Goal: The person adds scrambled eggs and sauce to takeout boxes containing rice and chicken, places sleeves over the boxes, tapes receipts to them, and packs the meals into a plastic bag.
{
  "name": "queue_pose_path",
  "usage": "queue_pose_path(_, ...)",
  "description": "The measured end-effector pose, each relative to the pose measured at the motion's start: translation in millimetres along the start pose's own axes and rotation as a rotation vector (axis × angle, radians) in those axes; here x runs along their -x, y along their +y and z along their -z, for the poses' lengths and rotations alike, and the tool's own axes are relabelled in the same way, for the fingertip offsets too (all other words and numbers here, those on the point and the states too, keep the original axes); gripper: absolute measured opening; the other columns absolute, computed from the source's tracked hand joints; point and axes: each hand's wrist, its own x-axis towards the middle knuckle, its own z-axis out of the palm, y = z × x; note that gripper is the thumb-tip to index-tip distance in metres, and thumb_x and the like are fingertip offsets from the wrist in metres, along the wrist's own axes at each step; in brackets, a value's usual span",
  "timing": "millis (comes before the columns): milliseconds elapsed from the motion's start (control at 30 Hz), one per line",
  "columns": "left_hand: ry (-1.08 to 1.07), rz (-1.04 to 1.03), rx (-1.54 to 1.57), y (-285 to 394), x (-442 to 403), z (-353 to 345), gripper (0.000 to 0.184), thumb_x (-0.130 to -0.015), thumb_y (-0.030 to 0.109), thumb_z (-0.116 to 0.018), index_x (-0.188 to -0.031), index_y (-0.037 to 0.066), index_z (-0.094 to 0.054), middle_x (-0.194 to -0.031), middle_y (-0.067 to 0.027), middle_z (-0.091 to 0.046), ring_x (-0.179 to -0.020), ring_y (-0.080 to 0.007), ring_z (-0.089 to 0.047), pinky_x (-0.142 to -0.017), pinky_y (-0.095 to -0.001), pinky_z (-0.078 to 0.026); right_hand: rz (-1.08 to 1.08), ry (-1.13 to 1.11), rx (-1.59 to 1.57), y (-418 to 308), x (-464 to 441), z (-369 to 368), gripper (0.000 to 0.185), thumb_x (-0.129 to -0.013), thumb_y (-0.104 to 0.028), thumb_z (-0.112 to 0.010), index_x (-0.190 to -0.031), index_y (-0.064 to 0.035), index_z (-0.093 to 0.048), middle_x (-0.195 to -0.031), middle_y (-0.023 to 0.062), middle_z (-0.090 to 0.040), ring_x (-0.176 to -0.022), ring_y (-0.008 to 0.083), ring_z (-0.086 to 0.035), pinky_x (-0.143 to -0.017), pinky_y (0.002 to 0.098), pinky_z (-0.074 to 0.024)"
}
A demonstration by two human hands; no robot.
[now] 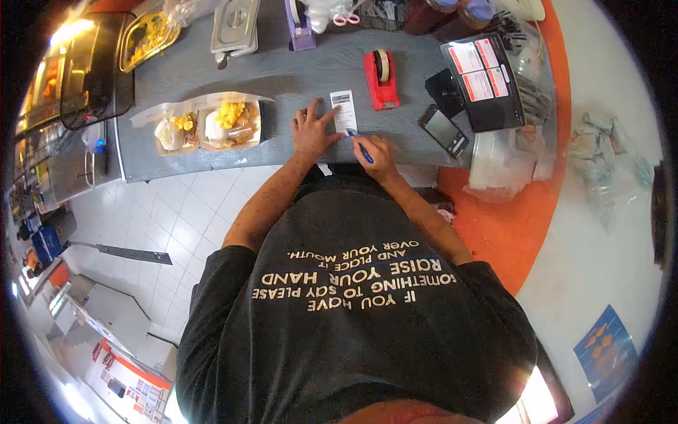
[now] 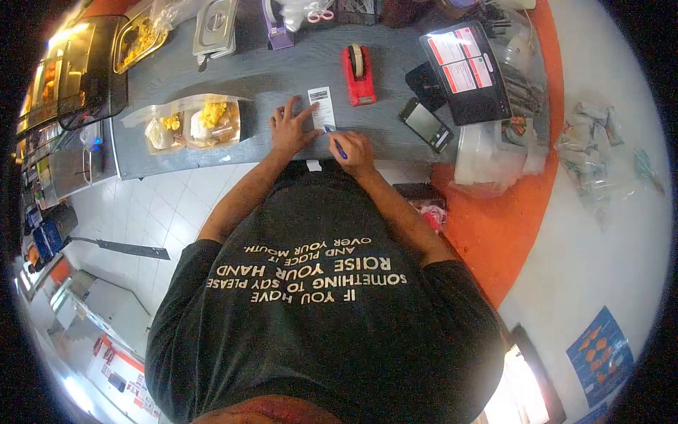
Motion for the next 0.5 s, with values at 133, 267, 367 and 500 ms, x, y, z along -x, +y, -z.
queue_pose_path(133,-0.005,0.012,-0.019,1.0,-1.1,0.6,0.067,-0.065,0.045,-0.077,-0.126,0.039,-0.052,-0.138,-0.0041,-0.033,-0.115,-0.0350,-0.038,-0.093,-0.0506,-0.034,-0.042,0.081,-0.092,2.0,-6.1,3.7,0.014,-0.078,-0.012,-0.063,-0.092,-0.0079,-0.066,-0.076,0.0103,-0.065,-0.067,0.0271,-0.062,-0.059,0.0389,-0.0440)
queue_pose_path(267,0.025,0.006,-0.036,2.6,1.4,0.2,0.066,-0.064,0.046,-0.077,-0.125,0.038,-0.053,-0.138,-0.0033,-0.034,-0.115,-0.0325,-0.039,-0.093,-0.0485,-0.034,-0.054,0.041,-0.042,-3.0,-9.6,-2.1,0.014,-0.080,-0.013,-0.063,-0.093,-0.0069,-0.065,-0.076,0.0091,-0.064,-0.069,0.0265,-0.061,-0.062,0.0383,-0.0414)
queue_pose_path(367,0.025,0.024,-0.040,4.3,1.6,2.7,0.065,-0.063,0.045,-0.077,-0.124,0.038,-0.054,-0.138,-0.0026,-0.035,-0.115,-0.0308,-0.039,-0.094,-0.0470,-0.034,-0.040,0.025,0.000,-5.0,-8.2,-0.4,0.013,-0.081,-0.012,-0.062,-0.093,-0.0068,-0.066,-0.074,0.0084,-0.064,-0.071,0.0256,-0.061,-0.066,0.0379,-0.0396)
queue_pose_path(500,-0.003,0.049,-0.024,4.8,0.0,0.5,0.067,-0.061,0.044,-0.079,-0.124,0.038,-0.054,-0.139,-0.0032,-0.034,-0.117,-0.0311,-0.038,-0.095,-0.0473,-0.034,-0.094,0.004,0.000,0.1,-11.9,-1.8,0.016,-0.082,-0.017,-0.062,-0.095,-0.0088,-0.065,-0.085,0.0079,-0.066,-0.077,0.0261,-0.062,-0.073,0.0405,-0.0406)
